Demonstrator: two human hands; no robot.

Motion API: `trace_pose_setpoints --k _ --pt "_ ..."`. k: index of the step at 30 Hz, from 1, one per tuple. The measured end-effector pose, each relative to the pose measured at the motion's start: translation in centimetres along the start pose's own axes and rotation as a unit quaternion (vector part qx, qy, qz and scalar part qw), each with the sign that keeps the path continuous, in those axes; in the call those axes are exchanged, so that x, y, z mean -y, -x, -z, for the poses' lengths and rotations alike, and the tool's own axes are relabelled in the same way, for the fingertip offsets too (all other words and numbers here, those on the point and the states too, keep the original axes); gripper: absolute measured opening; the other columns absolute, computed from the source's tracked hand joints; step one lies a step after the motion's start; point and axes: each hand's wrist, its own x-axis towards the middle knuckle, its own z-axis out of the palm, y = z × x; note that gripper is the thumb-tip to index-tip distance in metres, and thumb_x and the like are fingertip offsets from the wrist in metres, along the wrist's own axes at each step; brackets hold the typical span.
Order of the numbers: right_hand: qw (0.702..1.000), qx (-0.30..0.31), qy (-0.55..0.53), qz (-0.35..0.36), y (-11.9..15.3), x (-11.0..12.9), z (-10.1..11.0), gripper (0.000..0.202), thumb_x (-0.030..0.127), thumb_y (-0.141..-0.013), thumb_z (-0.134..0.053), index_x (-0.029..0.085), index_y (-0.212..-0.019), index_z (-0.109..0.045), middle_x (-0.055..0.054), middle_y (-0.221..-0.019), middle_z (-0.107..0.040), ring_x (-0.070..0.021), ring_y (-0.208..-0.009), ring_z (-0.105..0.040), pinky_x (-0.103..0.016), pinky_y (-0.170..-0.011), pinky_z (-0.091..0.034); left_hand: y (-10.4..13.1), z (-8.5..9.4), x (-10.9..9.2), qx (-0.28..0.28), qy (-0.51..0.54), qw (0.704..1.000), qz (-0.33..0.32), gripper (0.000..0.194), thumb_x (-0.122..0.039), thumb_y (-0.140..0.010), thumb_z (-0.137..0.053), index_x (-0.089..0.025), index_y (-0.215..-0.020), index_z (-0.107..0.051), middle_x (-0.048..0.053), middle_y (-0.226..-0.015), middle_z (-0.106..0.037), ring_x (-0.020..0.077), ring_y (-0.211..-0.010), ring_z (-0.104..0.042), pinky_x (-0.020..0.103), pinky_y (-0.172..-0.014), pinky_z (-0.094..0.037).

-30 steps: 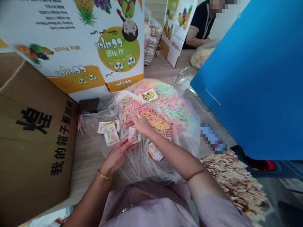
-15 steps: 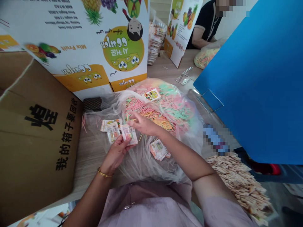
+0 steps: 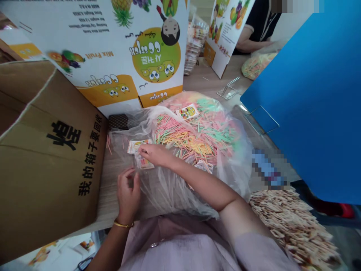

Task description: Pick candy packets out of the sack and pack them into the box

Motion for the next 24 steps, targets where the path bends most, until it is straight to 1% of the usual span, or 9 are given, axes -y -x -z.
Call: trace_pose_setpoints --k 2,4,7,9,11,14,17,20,24 --pt "1.0 -0.022 0.008 0.019 -1.0 0.1 0.0 0.024 0.024 -0.097 -0.056 0.02 -0.119 -0.065 -0.006 -0.119 -0.071 -0.017 -0.103 -0.063 -0.026 -0.088 -0.042 0.5 -0.3 0.2 0.09 -0.068 0.989 -0.091 0.034 -0.037 -0.096 -0.055 -0.022 -0.124 -0.064 0.015 -0.141 -0.059 0.0314 -0.142 -0.044 0.054 -0.118 -0.033" --pt "0.998 -0.061 0.01 0.019 -0.9 0.0 1.3 0.027 0.025 -0.097 -0.056 0.019 -0.122 -0.064 -0.007 -0.123 -0.069 -0.0168 -0.103 -0.063 -0.027 -0.09 -0.042 0.7 -1.2 0.3 0.147 -0.12 0.973 -0.129 0.044 -0.039 -0.094 -0.058 -0.021 -0.135 -0.059 0.015 -0.154 -0.049 0.0349 -0.151 -0.032 0.059 -0.121 -0.025" --pt "0.992 -0.115 0.038 -0.032 2.0 -1.1 4.9 0.021 0.032 -0.1 -0.052 0.019 -0.102 -0.069 -0.004 -0.099 -0.072 -0.0168 -0.087 -0.063 -0.027 -0.08 -0.041 1.0 -2.4 0.4 0.148 -0.167 0.967 -0.127 0.05 -0.041 -0.093 -0.058 -0.019 -0.138 -0.057 0.018 -0.159 -0.042 0.0396 -0.152 -0.027 0.065 -0.121 -0.018" --pt "0.98 -0.163 0.078 -0.088 5.6 -2.6 7.3 0.021 0.031 -0.099 -0.051 0.019 -0.093 -0.068 -0.003 -0.091 -0.071 -0.0171 -0.083 -0.061 -0.026 -0.075 -0.039 1.0 -2.7 0.5 0.135 -0.175 0.967 -0.126 0.045 -0.04 -0.094 -0.056 -0.019 -0.133 -0.061 0.019 -0.157 -0.045 0.0401 -0.15 -0.03 0.065 -0.12 -0.018" --pt "0.955 -0.201 0.148 -0.161 10.0 -4.3 8.6 0.022 0.031 -0.099 -0.051 0.019 -0.088 -0.067 -0.004 -0.088 -0.071 -0.0183 -0.08 -0.06 -0.028 -0.073 -0.038 1.0 -2.7 0.4 0.122 -0.18 0.968 -0.129 0.04 -0.04 -0.095 -0.055 -0.019 -0.129 -0.064 0.019 -0.155 -0.048 0.0396 -0.149 -0.033 0.064 -0.12 -0.019" --pt "0.919 -0.201 0.259 -0.221 16.2 -6.5 7.8 0.028 0.033 -0.1 -0.05 0.016 -0.083 -0.066 -0.01 -0.084 -0.069 -0.0228 -0.083 -0.06 -0.033 -0.078 -0.04 0.7 -2.7 0.1 0.102 -0.189 0.967 -0.134 0.035 -0.039 -0.095 -0.055 -0.018 -0.121 -0.067 0.02 -0.15 -0.051 0.0382 -0.146 -0.037 0.063 -0.12 -0.02" --pt "0.908 -0.191 0.295 -0.227 20.2 -7.7 5.4 0.031 0.044 -0.097 -0.057 0.014 -0.093 -0.066 -0.013 -0.093 -0.07 -0.0273 -0.092 -0.062 -0.037 -0.085 -0.043 0.0 -2.9 -0.5 0.087 -0.176 0.97 -0.14 0.03 -0.037 -0.096 -0.054 -0.018 -0.114 -0.069 0.02 -0.144 -0.055 0.036 -0.144 -0.04 0.061 -0.12 -0.023" --pt "0.905 -0.197 0.302 -0.227 21.7 -8.2 4.3 0.029 0.038 -0.099 -0.054 0.013 -0.103 -0.067 -0.016 -0.105 -0.071 -0.0288 -0.099 -0.063 -0.039 -0.089 -0.045 -1.0 -3.4 -1.6 0.086 -0.131 0.975 -0.155 0.029 -0.035 -0.096 -0.053 -0.017 -0.113 -0.069 0.019 -0.139 -0.057 0.0338 -0.142 -0.043 0.057 -0.12 -0.027" --pt "0.903 -0.195 0.331 -0.194 21.7 -8.2 6.1 0.032 0.03 -0.104 -0.044 0.014 -0.11 -0.071 -0.016 -0.115 -0.073 -0.0301 -0.11 -0.064 -0.044 -0.098 -0.044 -1.8 -4.3 -3.7 0.117 -0.06 0.976 -0.176 0.029 -0.032 -0.097 -0.05 -0.02 -0.116 -0.068 0.015 -0.132 -0.062 0.0295 -0.134 -0.05 0.051 -0.118 -0.034"
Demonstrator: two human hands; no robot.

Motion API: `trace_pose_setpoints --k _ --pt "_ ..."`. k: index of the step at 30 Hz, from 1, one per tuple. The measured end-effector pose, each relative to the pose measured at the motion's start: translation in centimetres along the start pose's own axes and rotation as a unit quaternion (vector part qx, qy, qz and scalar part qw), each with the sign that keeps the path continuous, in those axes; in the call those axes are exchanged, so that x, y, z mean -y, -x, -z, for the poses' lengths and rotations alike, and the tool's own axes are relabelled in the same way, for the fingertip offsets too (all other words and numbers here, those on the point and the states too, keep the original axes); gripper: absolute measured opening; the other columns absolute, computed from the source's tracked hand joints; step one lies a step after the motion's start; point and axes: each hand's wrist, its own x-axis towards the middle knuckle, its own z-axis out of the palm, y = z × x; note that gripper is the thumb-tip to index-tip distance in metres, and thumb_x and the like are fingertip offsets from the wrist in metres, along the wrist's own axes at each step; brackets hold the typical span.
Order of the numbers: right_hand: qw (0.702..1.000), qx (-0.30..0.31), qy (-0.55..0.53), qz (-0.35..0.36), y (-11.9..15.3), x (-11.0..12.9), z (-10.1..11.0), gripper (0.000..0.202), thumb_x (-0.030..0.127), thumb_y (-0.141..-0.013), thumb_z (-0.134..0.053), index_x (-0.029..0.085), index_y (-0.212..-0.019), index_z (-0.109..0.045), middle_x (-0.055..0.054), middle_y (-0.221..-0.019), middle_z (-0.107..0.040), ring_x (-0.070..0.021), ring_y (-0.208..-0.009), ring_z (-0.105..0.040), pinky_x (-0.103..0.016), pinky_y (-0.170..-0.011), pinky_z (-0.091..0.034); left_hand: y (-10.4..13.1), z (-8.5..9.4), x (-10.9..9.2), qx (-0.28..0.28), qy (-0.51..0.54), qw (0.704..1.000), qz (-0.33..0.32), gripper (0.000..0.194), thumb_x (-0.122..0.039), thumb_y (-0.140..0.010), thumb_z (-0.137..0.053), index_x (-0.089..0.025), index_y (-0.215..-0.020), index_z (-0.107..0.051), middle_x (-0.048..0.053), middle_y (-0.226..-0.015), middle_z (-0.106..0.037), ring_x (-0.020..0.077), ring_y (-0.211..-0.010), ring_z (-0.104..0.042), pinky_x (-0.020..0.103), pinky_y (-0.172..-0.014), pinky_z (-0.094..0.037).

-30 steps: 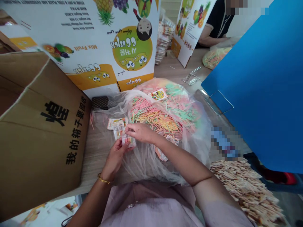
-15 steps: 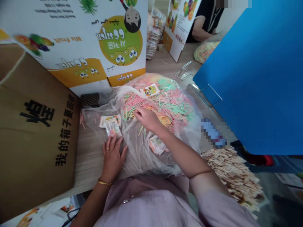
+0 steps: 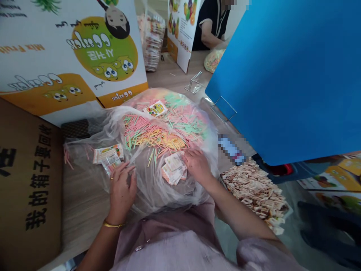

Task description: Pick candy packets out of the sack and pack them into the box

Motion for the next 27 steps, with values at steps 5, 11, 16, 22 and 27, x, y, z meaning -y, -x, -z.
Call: trace_pose_setpoints --k 5,11,16,22,27 --pt "0.998 -0.037 -0.05 0.028 -1.6 1.2 3.9 0.033 0.03 -0.105 -0.042 0.016 -0.113 -0.07 -0.014 -0.111 -0.074 -0.0269 -0.108 -0.066 -0.041 -0.098 -0.046 -0.7 -0.5 -2.6 0.041 0.094 0.994 -0.046 0.033 -0.03 -0.098 -0.051 -0.023 -0.128 -0.062 0.011 -0.132 -0.064 0.025 -0.133 -0.054 0.047 -0.115 -0.041" --pt "0.941 0.133 -0.275 0.147 -3.7 6.2 5.3 0.025 0.032 -0.104 -0.048 0.02 -0.107 -0.07 -0.004 -0.097 -0.075 -0.0161 -0.091 -0.068 -0.026 -0.08 -0.048 -1.1 -0.9 -3.7 0.152 0.184 0.971 0.016 0.05 -0.042 -0.093 -0.061 -0.02 -0.137 -0.057 0.013 -0.137 -0.064 0.0281 -0.131 -0.057 0.043 -0.108 -0.045" --pt "0.979 0.109 -0.151 0.089 -8.4 6.7 1.9 0.025 0.027 -0.101 -0.053 0.014 -0.116 -0.067 -0.012 -0.112 -0.069 -0.0215 -0.101 -0.064 -0.032 -0.087 -0.047 -1.2 -0.6 -1.6 0.19 0.255 0.922 0.222 0.043 -0.053 -0.092 -0.054 -0.019 -0.106 -0.074 0.003 -0.086 -0.074 0.0206 -0.078 -0.067 0.03 -0.073 -0.052" --pt "0.989 0.054 -0.007 0.135 -13.5 8.3 -1.1 0.024 0.019 -0.101 -0.048 0.01 -0.115 -0.065 -0.016 -0.115 -0.063 -0.0263 -0.112 -0.056 -0.037 -0.098 -0.043 -0.9 -0.7 -0.1 0.133 0.359 0.866 0.321 0.054 -0.06 -0.083 -0.063 -0.017 -0.114 -0.071 0.005 -0.095 -0.075 0.018 -0.073 -0.063 0.026 -0.059 -0.052" --pt "0.991 0.071 0.009 0.112 -15.9 10.0 -1.6 0.033 0.025 -0.106 -0.036 0.01 -0.108 -0.066 -0.016 -0.113 -0.066 -0.0253 -0.106 -0.06 -0.036 -0.093 -0.045 -0.8 -1.2 0.0 0.103 0.4 0.844 0.342 0.057 -0.06 -0.079 -0.068 -0.015 -0.114 -0.07 0.009 -0.109 -0.074 0.0178 -0.077 -0.063 0.024 -0.053 -0.051"
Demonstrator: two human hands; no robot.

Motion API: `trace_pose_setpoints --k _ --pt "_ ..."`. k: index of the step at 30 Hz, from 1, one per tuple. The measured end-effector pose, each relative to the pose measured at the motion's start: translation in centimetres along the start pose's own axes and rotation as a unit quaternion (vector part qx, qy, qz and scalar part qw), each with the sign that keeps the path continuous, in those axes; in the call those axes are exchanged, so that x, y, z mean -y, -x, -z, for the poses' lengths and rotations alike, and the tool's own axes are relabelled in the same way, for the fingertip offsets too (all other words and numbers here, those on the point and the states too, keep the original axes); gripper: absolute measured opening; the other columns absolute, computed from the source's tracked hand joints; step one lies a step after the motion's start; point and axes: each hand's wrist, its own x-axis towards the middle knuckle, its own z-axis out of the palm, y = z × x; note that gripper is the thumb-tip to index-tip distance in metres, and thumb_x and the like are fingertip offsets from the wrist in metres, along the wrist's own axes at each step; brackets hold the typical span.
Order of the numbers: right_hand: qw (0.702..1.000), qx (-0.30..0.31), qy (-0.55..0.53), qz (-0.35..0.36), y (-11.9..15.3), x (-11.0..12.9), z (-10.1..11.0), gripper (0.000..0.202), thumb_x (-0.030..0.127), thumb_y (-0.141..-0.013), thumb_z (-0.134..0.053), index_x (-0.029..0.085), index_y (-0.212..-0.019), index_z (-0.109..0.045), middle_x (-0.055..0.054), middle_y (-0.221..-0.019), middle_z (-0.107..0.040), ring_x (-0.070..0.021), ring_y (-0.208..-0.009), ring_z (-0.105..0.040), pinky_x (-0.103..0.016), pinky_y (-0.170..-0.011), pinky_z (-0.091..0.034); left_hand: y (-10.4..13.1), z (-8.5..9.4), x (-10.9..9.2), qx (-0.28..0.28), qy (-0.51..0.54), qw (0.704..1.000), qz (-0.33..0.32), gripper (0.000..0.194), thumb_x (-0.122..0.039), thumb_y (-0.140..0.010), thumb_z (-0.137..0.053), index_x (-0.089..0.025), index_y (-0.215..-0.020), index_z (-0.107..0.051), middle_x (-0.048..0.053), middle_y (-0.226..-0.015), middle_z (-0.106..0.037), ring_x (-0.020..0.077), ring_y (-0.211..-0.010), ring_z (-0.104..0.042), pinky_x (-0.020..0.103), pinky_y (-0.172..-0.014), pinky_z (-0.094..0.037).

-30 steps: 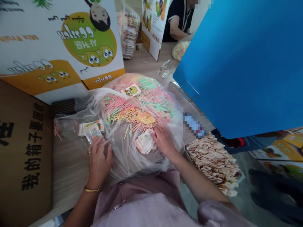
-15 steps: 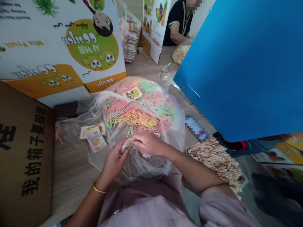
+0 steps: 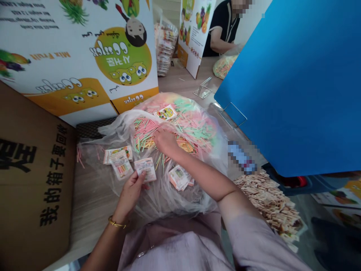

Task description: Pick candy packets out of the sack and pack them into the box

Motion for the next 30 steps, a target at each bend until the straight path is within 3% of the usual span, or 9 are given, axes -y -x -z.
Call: trace_pose_setpoints --k 3,6,13,18,22,26,30 --pt "0.998 0.058 0.017 0.012 -0.8 0.0 -0.2 0.032 0.033 -0.102 -0.048 0.01 -0.118 -0.063 -0.016 -0.121 -0.065 -0.0263 -0.113 -0.06 -0.035 -0.095 -0.046 0.0 0.0 0.4 0.018 0.015 0.999 0.022 0.058 -0.06 -0.079 -0.069 -0.016 -0.116 -0.071 0.01 -0.111 -0.074 0.0191 -0.082 -0.065 0.024 -0.055 -0.052" --pt "0.994 0.095 0.049 0.015 -1.0 0.0 -0.5 0.033 0.025 -0.098 -0.053 0.01 -0.127 -0.058 -0.018 -0.126 -0.063 -0.0277 -0.114 -0.06 -0.036 -0.094 -0.048 0.0 0.0 1.1 0.018 0.024 0.999 0.036 0.06 -0.061 -0.078 -0.07 -0.017 -0.118 -0.071 0.01 -0.113 -0.075 0.02 -0.084 -0.066 0.025 -0.055 -0.052" --pt "0.984 0.047 0.11 0.133 -1.6 0.8 -0.5 0.033 0.01 -0.097 -0.042 0.012 -0.127 -0.057 -0.018 -0.121 -0.06 -0.0288 -0.11 -0.057 -0.039 -0.09 -0.047 -0.1 0.3 2.1 -0.002 0.038 0.999 0.033 0.06 -0.062 -0.078 -0.07 -0.017 -0.118 -0.071 0.011 -0.117 -0.073 0.0213 -0.085 -0.068 0.026 -0.055 -0.053" --pt "0.985 -0.015 0.138 0.102 -1.8 2.0 0.1 0.037 0.009 -0.098 -0.038 0.01 -0.131 -0.054 -0.02 -0.12 -0.059 -0.0303 -0.109 -0.054 -0.041 -0.087 -0.044 0.2 0.0 2.0 0.003 0.013 1.0 0.004 0.058 -0.063 -0.081 -0.065 -0.016 -0.115 -0.07 0.011 -0.112 -0.074 0.0214 -0.084 -0.067 0.028 -0.057 -0.056" --pt "0.968 0.026 0.129 0.213 -2.0 2.6 -1.0 0.037 0.014 -0.1 -0.043 0.019 -0.134 -0.056 -0.017 -0.126 -0.058 -0.0301 -0.116 -0.05 -0.041 -0.089 -0.043 0.3 -0.2 2.2 -0.01 -0.002 1.0 -0.004 0.059 -0.064 -0.081 -0.063 -0.015 -0.113 -0.07 0.009 -0.103 -0.074 0.0201 -0.078 -0.064 0.028 -0.056 -0.055" --pt "0.969 0.033 0.145 0.199 -3.1 3.0 -2.7 0.034 0.015 -0.099 -0.045 0.015 -0.13 -0.058 -0.017 -0.129 -0.059 -0.0303 -0.117 -0.051 -0.042 -0.092 -0.042 0.2 -0.1 2.3 -0.008 -0.014 1.0 0.001 0.053 -0.06 -0.084 -0.062 -0.016 -0.112 -0.069 0.008 -0.097 -0.073 0.0184 -0.074 -0.064 0.027 -0.056 -0.054" --pt "0.97 0.028 0.126 0.208 -3.8 3.1 -2.7 0.036 0.015 -0.1 -0.037 0.012 -0.126 -0.061 -0.018 -0.135 -0.058 -0.0316 -0.123 -0.048 -0.045 -0.1 -0.038 0.3 -0.1 2.2 -0.011 -0.016 1.0 -0.003 0.05 -0.059 -0.085 -0.061 -0.015 -0.109 -0.069 0.007 -0.094 -0.073 0.0183 -0.071 -0.063 0.028 -0.056 -0.054"
